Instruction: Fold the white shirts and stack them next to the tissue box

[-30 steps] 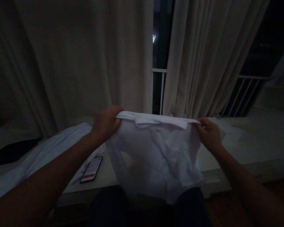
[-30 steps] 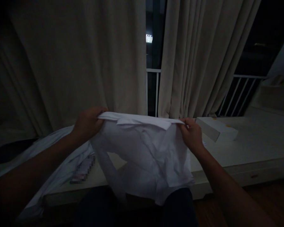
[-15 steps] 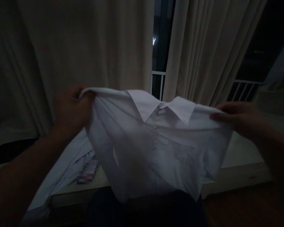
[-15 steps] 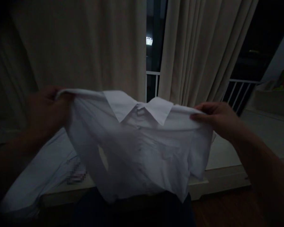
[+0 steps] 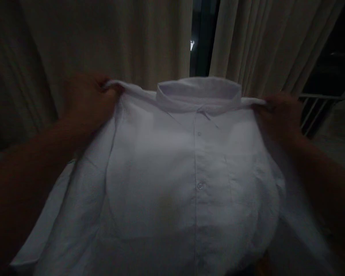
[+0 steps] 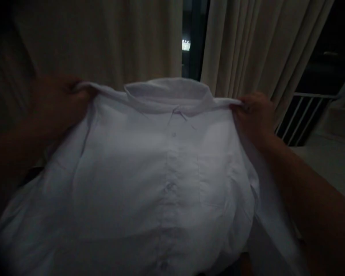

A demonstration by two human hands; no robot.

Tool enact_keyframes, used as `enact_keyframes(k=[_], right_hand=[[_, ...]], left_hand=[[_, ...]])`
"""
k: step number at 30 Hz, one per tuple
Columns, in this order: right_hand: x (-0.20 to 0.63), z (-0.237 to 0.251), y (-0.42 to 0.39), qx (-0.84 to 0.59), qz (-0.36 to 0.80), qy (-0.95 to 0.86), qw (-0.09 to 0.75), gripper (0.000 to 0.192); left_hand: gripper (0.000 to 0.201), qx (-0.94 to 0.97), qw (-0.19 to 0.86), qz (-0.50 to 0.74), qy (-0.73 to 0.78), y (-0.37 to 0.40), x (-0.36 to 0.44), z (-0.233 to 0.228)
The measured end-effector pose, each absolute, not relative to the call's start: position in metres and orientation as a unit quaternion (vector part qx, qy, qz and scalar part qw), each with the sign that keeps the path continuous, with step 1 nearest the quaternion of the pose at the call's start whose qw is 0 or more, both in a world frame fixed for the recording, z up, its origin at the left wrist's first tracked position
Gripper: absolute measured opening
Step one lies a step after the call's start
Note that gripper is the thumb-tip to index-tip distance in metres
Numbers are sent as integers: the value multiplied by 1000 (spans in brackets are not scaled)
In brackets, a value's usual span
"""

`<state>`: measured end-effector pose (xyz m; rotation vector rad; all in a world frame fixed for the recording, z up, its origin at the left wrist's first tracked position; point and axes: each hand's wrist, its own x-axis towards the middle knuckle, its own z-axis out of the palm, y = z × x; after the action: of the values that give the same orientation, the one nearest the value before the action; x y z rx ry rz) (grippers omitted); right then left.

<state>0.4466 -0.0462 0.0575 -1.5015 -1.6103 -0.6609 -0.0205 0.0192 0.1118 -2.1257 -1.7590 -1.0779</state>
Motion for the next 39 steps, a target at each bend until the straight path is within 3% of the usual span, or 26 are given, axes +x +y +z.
enact_keyframes(k=[2, 3, 4, 6, 11, 14, 20, 25, 27, 29, 31, 34, 39], right_hand=[[470, 254, -25, -601, -242, -659, 382, 26], [475, 307, -11, -606, -219, -672, 365, 23], [476, 329, 5, -612, -194, -686, 343, 21], [469, 302, 38, -627, -141, -710, 287, 20], [450, 134, 116, -670, -30, -725, 159, 21], [451, 83, 143, -697, 28, -708, 111, 23], [451, 44, 162, -741, 24, -667, 69, 25], [413, 27, 155, -702, -106, -695, 115, 40], [393, 17, 151, -691, -49, -703, 160, 40], [376, 7, 151, -709, 52, -674, 201, 40], [362, -2, 155, -732, 110, -633, 228, 40], [346, -13, 158, -711, 71, -663, 223, 31], [321, -29, 140, -605, 12, -777, 174, 39]], left_hand=[[55, -728, 113, -323, -594, 35, 1, 299], [54, -737, 110, -298, -597, 47, 7, 349], [53, -756, 97, -263, -592, 61, 10, 368], [52, -776, 71, -207, -591, 93, 7, 333], [45, -763, -45, -111, -635, 172, 4, 131], [48, -745, -94, -74, -656, 199, 5, 70], [52, -722, -94, -38, -685, 220, 3, 30], [44, -771, 40, -93, -629, 205, 49, 20], [50, -795, 20, -112, -596, 195, 76, 18], [58, -781, -65, -115, -611, 190, 101, 14], [54, -768, -111, -129, -618, 191, 120, 7], [38, -815, -65, -169, -551, 195, 135, -8], [56, -814, 15, -160, -558, 195, 136, -36]])
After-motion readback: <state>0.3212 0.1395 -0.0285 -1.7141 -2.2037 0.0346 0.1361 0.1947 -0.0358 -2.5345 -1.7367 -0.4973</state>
